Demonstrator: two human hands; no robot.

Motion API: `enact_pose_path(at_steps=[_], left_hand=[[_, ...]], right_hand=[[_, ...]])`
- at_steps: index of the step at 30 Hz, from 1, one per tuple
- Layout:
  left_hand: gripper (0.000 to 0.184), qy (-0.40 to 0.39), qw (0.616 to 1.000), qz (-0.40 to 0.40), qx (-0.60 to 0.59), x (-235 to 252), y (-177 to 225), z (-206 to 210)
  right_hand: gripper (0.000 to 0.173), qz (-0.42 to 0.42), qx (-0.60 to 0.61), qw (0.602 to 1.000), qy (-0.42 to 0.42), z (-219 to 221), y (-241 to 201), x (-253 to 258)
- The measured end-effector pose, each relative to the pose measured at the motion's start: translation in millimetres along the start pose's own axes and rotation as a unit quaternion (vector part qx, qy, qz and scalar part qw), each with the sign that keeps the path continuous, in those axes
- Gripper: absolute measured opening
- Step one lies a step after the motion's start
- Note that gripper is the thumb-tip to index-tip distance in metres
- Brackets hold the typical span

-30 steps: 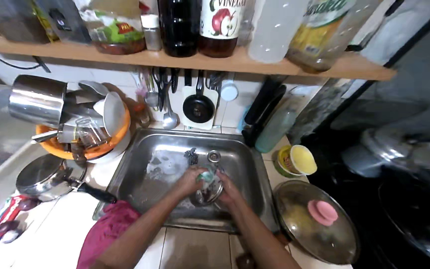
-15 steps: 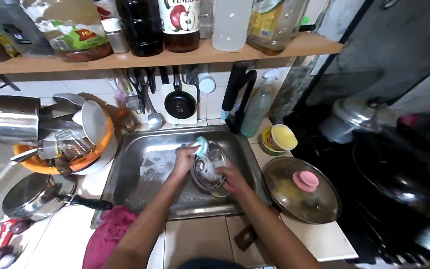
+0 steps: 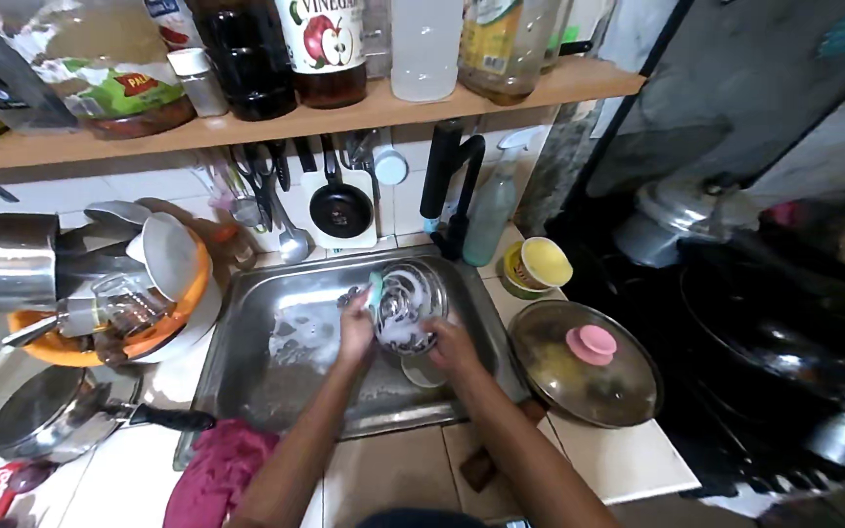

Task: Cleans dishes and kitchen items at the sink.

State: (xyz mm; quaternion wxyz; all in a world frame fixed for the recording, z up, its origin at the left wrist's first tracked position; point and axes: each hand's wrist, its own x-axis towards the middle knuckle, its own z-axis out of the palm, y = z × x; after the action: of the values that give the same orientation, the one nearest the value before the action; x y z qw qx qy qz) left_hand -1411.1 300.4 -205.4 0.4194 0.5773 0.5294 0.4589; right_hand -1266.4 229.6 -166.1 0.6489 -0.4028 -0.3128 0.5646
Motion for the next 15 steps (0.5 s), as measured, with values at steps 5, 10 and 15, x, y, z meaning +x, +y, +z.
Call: enact_pose_path(at_steps=[5,10,15], left_hand=[[0.039,0.047,0.985,0.151,0.069,-80.7,-2.9,46.5],[0.035,-0.028,0.951,0.175,0.254,-68.2,47.8,33.7],[0.044,-0.083,0.963,0.016,0.255,1.4,73.1,-1.1]], right_hand=[[0.044,-0.023,0.008,0.999,0.040,1.2,15.3,21.3],[0.039,0.030,-0.055,0.998,-0.019,-1.8,13.7,11.0],[0.043,0.035,-0.115,0.984,-0.131,-7.3,12.4,-10.9]])
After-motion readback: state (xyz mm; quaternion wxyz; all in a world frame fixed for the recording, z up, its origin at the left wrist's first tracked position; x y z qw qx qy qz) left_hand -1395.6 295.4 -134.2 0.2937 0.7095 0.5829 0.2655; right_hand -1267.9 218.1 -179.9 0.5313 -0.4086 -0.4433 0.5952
